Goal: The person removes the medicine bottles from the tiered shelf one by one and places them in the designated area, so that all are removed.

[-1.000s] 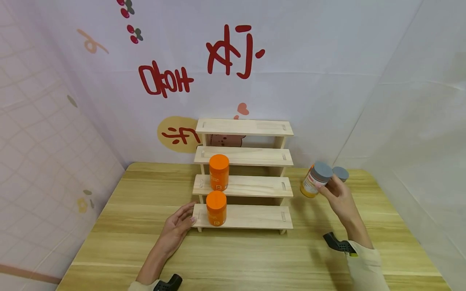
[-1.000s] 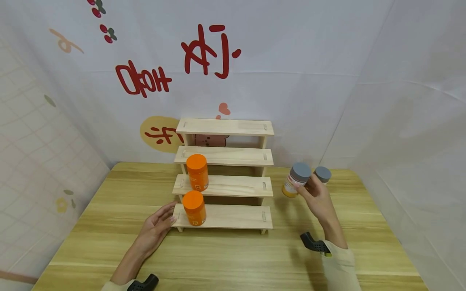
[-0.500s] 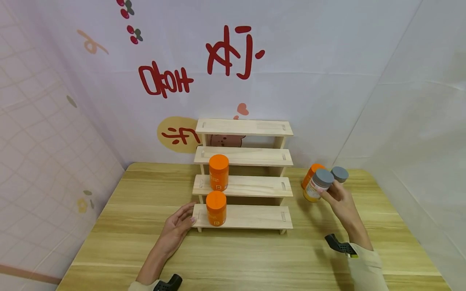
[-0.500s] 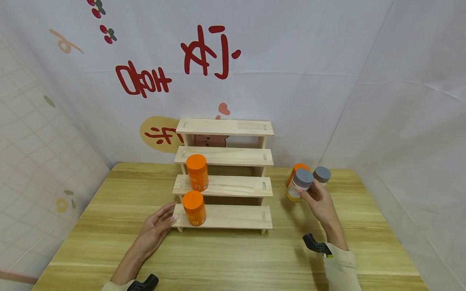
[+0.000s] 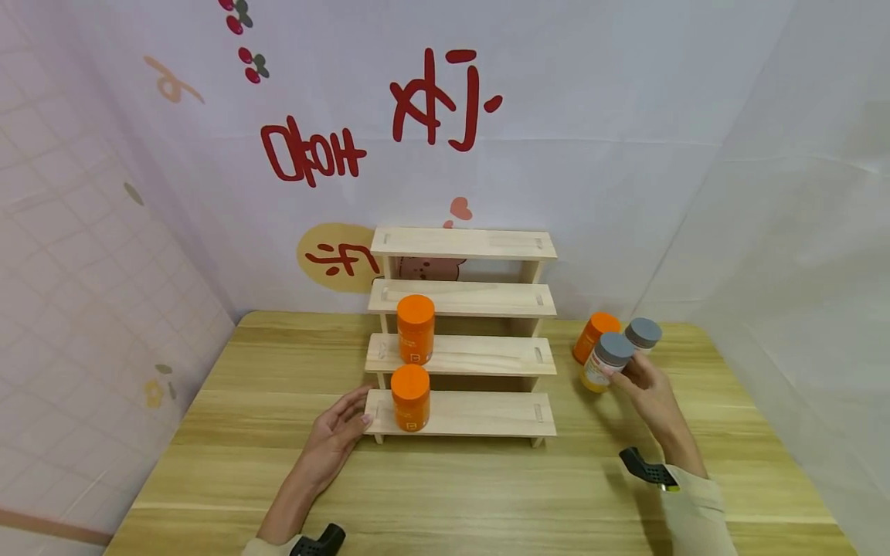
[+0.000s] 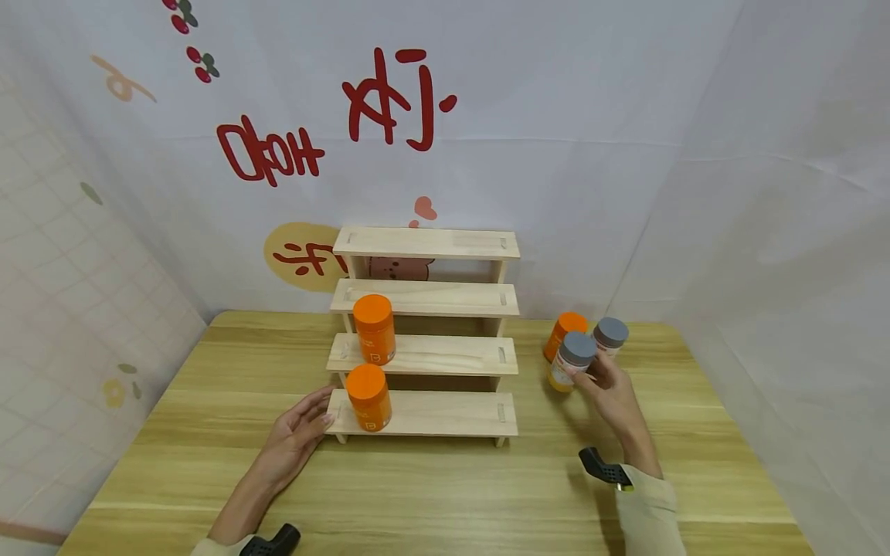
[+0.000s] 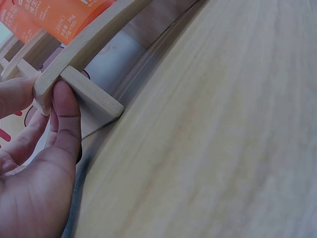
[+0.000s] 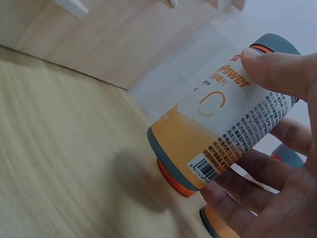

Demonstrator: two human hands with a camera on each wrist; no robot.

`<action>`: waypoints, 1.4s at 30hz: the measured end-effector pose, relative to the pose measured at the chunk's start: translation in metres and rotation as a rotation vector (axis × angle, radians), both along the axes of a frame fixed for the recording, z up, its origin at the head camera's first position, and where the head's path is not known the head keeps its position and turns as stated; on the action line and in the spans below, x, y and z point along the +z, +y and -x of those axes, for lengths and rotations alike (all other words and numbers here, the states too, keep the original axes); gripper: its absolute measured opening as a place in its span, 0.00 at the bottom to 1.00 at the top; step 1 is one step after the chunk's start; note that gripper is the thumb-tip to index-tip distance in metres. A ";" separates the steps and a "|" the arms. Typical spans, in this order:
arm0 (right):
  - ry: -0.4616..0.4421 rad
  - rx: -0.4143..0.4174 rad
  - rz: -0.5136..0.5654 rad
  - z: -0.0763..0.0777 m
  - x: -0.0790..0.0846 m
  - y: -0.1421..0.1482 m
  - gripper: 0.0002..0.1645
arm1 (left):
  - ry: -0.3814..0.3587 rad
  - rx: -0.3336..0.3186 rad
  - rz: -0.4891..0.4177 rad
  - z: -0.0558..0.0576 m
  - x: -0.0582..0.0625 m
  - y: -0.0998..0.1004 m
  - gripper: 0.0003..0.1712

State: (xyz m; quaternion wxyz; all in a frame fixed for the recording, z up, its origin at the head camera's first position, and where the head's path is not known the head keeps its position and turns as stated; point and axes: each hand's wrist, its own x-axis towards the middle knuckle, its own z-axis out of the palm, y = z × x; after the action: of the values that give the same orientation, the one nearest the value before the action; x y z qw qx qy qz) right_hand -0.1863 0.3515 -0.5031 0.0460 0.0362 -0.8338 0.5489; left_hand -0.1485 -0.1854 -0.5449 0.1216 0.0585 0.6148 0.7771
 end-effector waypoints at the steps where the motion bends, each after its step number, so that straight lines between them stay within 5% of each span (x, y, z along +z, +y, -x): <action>1: -0.011 -0.001 -0.002 0.000 -0.001 0.000 0.37 | 0.001 0.001 0.001 0.000 0.000 0.000 0.37; 26: -0.098 0.053 -0.034 0.003 -0.020 0.015 0.45 | 0.016 -0.010 0.000 -0.001 0.000 -0.001 0.37; 42: -0.105 0.045 -0.177 -0.006 0.014 0.011 0.43 | 0.018 -0.017 -0.016 -0.002 0.000 -0.002 0.38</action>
State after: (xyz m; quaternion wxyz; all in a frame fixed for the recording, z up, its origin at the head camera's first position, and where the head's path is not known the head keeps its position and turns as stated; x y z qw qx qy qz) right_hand -0.1805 0.3629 -0.4893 -0.0134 0.0299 -0.8792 0.4753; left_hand -0.1466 -0.1870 -0.5447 0.1222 0.0716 0.6091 0.7803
